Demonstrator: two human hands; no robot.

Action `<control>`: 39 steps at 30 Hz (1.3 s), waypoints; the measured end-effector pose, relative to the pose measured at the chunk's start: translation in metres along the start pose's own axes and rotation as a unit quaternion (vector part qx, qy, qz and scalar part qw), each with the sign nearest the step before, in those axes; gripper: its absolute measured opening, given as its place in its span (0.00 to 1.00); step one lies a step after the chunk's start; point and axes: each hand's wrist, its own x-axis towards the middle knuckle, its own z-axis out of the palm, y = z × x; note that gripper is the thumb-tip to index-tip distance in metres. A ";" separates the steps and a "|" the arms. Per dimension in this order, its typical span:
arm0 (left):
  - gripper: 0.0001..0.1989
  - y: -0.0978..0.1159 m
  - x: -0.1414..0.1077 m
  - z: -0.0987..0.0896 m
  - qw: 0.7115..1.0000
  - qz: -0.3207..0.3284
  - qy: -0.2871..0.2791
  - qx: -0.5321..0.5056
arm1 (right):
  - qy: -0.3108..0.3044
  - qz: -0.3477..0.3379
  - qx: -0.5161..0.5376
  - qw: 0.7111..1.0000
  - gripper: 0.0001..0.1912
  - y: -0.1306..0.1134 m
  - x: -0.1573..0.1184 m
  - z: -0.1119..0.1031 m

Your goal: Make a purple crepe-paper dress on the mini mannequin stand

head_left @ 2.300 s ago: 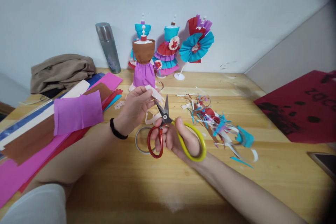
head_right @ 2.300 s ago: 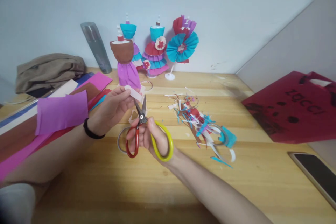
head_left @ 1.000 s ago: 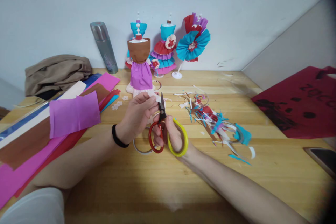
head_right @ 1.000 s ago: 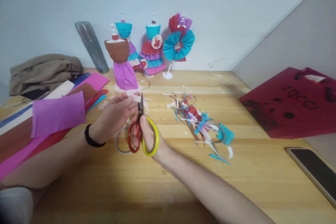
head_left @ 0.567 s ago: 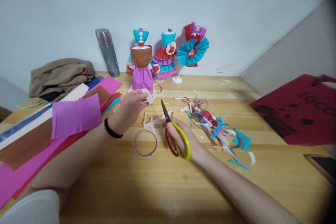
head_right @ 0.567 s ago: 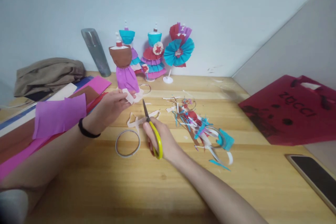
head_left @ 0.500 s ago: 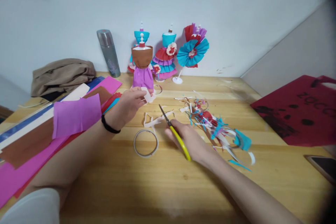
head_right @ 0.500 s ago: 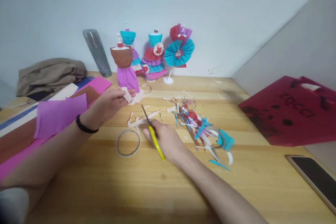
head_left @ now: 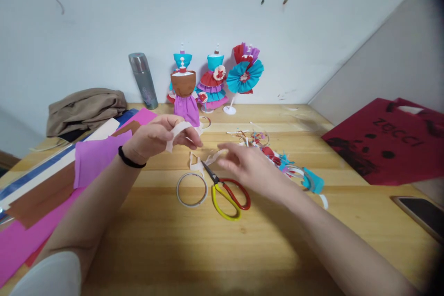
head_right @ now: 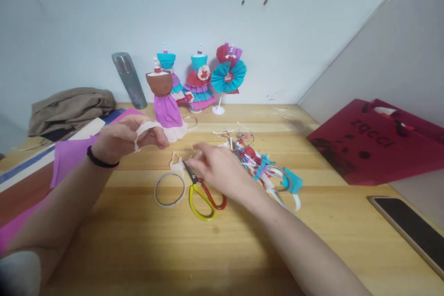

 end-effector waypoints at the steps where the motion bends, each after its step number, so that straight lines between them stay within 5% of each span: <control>1: 0.13 -0.001 0.000 0.002 1.000 -0.010 -0.024 0.009 | 0.022 -0.023 0.040 0.999 0.19 -0.004 0.008 0.001; 3: 0.15 -0.004 -0.001 0.005 0.997 -0.030 -0.063 0.021 | 0.000 -0.054 0.195 0.979 0.24 -0.008 0.026 0.008; 5: 0.17 -0.007 -0.001 0.006 0.994 -0.050 -0.087 0.031 | -0.106 -0.033 0.348 0.931 0.27 -0.008 0.040 0.019; 7: 0.16 -0.008 -0.001 0.004 0.991 -0.070 -0.106 0.043 | -0.179 0.005 0.427 0.886 0.28 -0.004 0.048 0.027; 9: 0.12 -0.005 -0.003 0.001 0.987 -0.088 -0.122 0.063 | -0.189 0.021 0.452 0.871 0.24 0.001 0.050 0.029; 18: 0.06 0.011 -0.002 -0.006 0.960 -0.139 -0.093 0.226 | -0.051 0.053 0.404 0.912 0.14 0.017 0.051 0.005; 27: 0.07 0.001 0.002 -0.010 0.949 -0.174 -0.054 0.258 | -0.092 0.046 0.389 0.915 0.15 0.030 0.054 0.002; 39: 0.06 -0.005 0.006 -0.021 0.919 -0.172 0.019 0.354 | 0.015 0.008 0.203 0.979 0.11 0.046 0.062 -0.007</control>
